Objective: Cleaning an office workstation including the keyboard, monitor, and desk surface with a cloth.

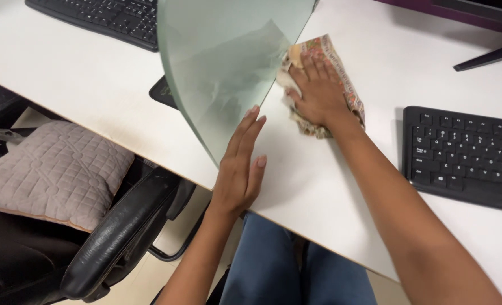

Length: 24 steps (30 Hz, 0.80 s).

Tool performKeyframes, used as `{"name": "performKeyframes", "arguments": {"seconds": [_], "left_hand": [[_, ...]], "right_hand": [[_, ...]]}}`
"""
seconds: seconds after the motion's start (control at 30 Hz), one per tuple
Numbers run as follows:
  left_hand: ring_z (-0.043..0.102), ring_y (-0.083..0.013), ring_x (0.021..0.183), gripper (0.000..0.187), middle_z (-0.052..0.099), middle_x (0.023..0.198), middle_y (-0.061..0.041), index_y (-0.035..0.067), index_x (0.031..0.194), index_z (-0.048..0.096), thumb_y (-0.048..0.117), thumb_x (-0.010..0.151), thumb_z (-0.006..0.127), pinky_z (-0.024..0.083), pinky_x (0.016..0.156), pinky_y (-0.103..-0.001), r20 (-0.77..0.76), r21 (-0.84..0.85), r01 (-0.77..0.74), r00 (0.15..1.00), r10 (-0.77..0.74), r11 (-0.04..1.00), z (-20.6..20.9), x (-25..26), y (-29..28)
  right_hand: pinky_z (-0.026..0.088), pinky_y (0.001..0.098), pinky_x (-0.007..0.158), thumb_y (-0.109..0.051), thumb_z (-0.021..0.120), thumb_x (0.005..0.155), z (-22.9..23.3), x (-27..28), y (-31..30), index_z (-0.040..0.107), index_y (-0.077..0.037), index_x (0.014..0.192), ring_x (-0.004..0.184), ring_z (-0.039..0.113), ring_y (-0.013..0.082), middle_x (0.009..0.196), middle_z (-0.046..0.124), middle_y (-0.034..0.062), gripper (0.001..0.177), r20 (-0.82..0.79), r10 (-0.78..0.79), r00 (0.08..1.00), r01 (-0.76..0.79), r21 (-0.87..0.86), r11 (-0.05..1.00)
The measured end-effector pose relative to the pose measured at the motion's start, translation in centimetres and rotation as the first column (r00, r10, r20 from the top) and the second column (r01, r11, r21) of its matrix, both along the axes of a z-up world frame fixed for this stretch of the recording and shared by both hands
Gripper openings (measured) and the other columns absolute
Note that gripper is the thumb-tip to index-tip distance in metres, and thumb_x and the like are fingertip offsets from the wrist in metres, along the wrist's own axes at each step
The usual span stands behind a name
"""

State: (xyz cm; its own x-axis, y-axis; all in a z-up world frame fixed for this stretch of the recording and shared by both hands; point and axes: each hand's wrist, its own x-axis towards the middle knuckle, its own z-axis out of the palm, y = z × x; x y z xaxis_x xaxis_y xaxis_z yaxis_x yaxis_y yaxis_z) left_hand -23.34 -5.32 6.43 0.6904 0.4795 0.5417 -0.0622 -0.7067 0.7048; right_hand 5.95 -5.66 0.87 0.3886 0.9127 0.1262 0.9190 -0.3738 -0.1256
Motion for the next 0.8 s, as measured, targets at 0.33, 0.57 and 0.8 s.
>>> {"name": "performKeyframes", "arguments": {"seconds": [0.33, 0.57, 0.8], "left_hand": [[0.031, -0.0419, 0.163, 0.072, 0.034, 0.171, -0.023, 0.003, 0.162, 0.035, 0.055, 0.112, 0.038, 0.027, 0.135, -0.048, 0.122, 0.066, 0.075, 0.989, -0.083, 0.995, -1.3, 0.1, 0.8], [0.04, -0.0421, 0.154, 0.059, 0.044, 0.163, -0.024, 0.0, 0.152, 0.049, 0.044, 0.112, 0.04, 0.033, 0.128, -0.048, 0.0, 0.102, 0.039, 0.999, -0.04, 0.994, -1.3, 0.4, 0.7], [0.05, -0.0442, 0.143, 0.05, 0.055, 0.15, -0.028, -0.005, 0.143, 0.056, 0.034, 0.112, 0.048, 0.039, 0.119, -0.05, -0.039, 0.219, -0.066, 0.996, 0.076, 0.973, -1.6, 0.8, -0.1]], "right_hand": [[0.012, 0.048, 0.127, -0.04, 0.057, 0.093, 4.5, -17.1, -12.1, 0.047, -0.016, 0.151, 0.155, 0.021, 0.0339, 0.165, 0.031, 0.0136, 0.064, -0.125, 0.401, 0.907, -0.403, 0.013, 0.915], [0.02, 0.0545, 0.121, -0.048, 0.054, 0.093, 5.1, -19.0, -24.2, 0.048, -0.016, 0.151, 0.149, 0.03, 0.0373, 0.158, 0.042, 0.0108, 0.066, 0.092, 0.252, 0.963, -0.26, 0.078, 0.963], [0.04, 0.0548, 0.114, -0.057, 0.062, 0.09, 1.0, -16.1, -42.9, 0.059, 0.0, 0.128, 0.138, 0.052, 0.0433, 0.138, 0.056, 0.0246, 0.069, 0.388, -0.197, 0.9, 0.151, 0.148, 0.978]]}}
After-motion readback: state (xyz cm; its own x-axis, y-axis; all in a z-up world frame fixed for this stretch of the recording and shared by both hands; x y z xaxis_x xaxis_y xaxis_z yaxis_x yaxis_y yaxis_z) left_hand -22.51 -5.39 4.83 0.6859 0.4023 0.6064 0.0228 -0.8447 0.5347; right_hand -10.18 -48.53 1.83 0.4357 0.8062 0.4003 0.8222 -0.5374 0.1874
